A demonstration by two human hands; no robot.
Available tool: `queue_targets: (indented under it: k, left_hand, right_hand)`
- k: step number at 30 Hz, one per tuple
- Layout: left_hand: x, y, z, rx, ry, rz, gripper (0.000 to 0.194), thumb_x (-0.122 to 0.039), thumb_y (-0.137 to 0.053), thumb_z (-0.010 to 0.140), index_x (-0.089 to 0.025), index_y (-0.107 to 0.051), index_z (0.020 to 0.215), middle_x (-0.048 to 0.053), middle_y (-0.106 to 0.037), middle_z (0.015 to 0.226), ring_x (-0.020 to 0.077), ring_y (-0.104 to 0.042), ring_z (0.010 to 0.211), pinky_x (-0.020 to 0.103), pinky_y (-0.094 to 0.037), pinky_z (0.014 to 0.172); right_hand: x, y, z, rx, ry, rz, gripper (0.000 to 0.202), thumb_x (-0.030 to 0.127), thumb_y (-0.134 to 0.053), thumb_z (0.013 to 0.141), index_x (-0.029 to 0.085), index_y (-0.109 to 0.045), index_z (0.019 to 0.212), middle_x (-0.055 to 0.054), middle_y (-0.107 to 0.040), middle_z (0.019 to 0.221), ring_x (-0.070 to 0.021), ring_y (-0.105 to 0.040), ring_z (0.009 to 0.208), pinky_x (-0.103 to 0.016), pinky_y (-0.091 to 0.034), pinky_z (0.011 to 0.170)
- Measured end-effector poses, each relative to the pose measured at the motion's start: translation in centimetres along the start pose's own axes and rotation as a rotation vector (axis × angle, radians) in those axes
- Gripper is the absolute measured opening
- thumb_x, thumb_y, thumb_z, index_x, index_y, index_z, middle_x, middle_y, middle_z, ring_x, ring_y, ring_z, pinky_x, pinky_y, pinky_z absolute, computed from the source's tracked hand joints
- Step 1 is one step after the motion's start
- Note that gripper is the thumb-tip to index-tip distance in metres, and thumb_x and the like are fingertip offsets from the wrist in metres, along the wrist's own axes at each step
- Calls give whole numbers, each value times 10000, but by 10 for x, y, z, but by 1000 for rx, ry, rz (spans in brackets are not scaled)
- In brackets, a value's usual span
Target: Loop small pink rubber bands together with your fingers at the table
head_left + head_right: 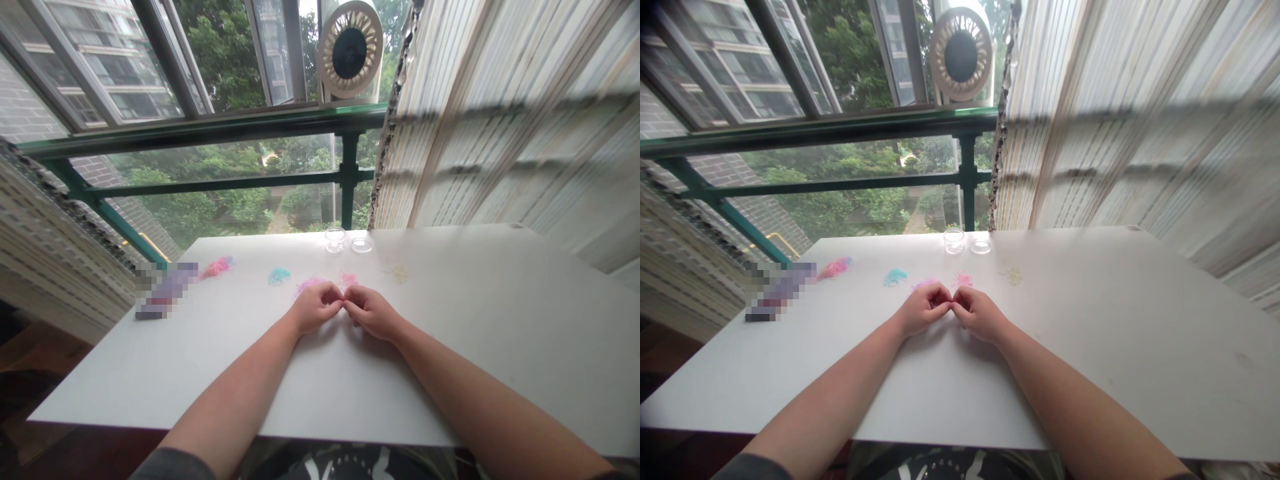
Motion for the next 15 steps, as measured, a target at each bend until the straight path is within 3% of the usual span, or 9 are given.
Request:
queue_targets:
  k: [15]
  left_hand:
    - [-3,2,0,-3,-1,0,148,-286,-592,758,-141,-600,788,11,-605,695,93,-521,618,203,-417,573]
  right_hand:
    - [1,0,0,2,-3,13,138,285,-516,811,196,-487,709,44,-520,560,-97,-470,490,-222,-360,490]
Point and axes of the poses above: each hand's wrist, its own z-axis towards the middle knuckle, its own y-axis out of the back of the hand, x = y × z, the point moved 7 cm from there along z, towards the middle knuckle
